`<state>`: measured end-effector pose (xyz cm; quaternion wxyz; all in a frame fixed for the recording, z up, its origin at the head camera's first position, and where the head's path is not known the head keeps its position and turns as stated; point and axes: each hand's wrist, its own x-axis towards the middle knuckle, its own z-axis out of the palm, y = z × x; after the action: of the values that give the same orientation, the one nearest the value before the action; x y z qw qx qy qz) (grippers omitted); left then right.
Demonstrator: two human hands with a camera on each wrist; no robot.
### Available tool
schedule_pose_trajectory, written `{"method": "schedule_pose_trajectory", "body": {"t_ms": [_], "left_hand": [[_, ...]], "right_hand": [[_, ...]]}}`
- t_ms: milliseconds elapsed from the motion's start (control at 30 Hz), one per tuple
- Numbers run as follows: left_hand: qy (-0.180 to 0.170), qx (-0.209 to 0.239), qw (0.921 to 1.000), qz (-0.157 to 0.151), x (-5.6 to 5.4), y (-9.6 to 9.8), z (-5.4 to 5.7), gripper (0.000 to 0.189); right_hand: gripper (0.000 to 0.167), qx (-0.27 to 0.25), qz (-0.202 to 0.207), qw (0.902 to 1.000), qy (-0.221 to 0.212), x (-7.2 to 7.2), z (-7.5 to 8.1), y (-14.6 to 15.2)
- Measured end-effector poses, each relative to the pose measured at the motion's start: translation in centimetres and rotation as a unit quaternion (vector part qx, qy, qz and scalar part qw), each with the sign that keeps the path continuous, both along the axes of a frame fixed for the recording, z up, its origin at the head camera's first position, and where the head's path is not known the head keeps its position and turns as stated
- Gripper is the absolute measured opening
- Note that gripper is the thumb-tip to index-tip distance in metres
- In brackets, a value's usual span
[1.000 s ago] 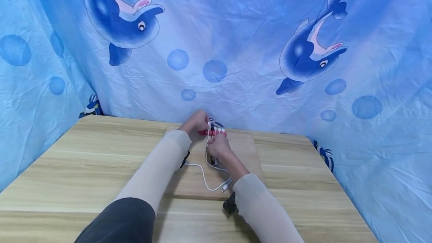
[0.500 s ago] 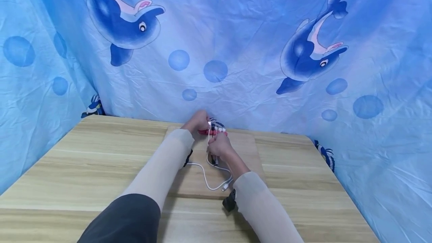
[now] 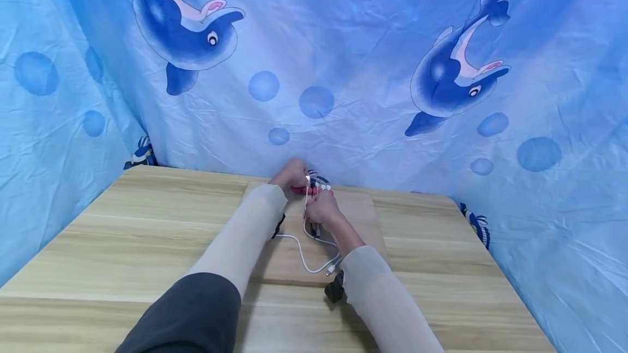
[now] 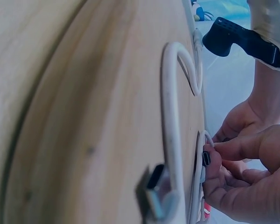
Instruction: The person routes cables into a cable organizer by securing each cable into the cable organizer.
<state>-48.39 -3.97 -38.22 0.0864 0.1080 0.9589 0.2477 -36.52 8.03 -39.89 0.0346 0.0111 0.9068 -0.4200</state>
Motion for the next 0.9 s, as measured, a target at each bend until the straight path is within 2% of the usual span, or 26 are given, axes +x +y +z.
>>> {"method": "schedule_pose_trajectory", "body": {"t_ms": [200, 367, 600, 733, 900], "left_hand": [[0.003, -0.027, 0.9996, -0.008, -0.33, 0.26, -0.21, 0.044], [0.003, -0.029, 0.9996, -0.006, -0.51, 0.29, -0.29, 0.044], [0.008, -0.033, 0.9994, 0.007, -0.23, 0.73, -0.17, 0.041], [0.018, -0.043, 0.9989, -0.001, -0.36, 0.94, -0.22, 0.035], [0.009, -0.041, 0.9991, -0.002, -0.54, 0.62, -0.15, 0.036]], "right_hand": [[0.016, 0.005, -0.006, 0.9999, -0.009, -0.17, -0.10, 0.02], [0.017, -0.004, -0.009, 0.9999, -0.012, -0.17, -0.03, 0.01], [0.024, -0.010, -0.013, 0.9994, -0.030, -0.42, 0.28, 0.14], [0.027, -0.019, -0.016, 0.9992, -0.031, -0.46, 0.28, 0.33], [0.024, -0.025, -0.010, 0.9991, -0.033, -0.62, 0.29, 0.21]]}}
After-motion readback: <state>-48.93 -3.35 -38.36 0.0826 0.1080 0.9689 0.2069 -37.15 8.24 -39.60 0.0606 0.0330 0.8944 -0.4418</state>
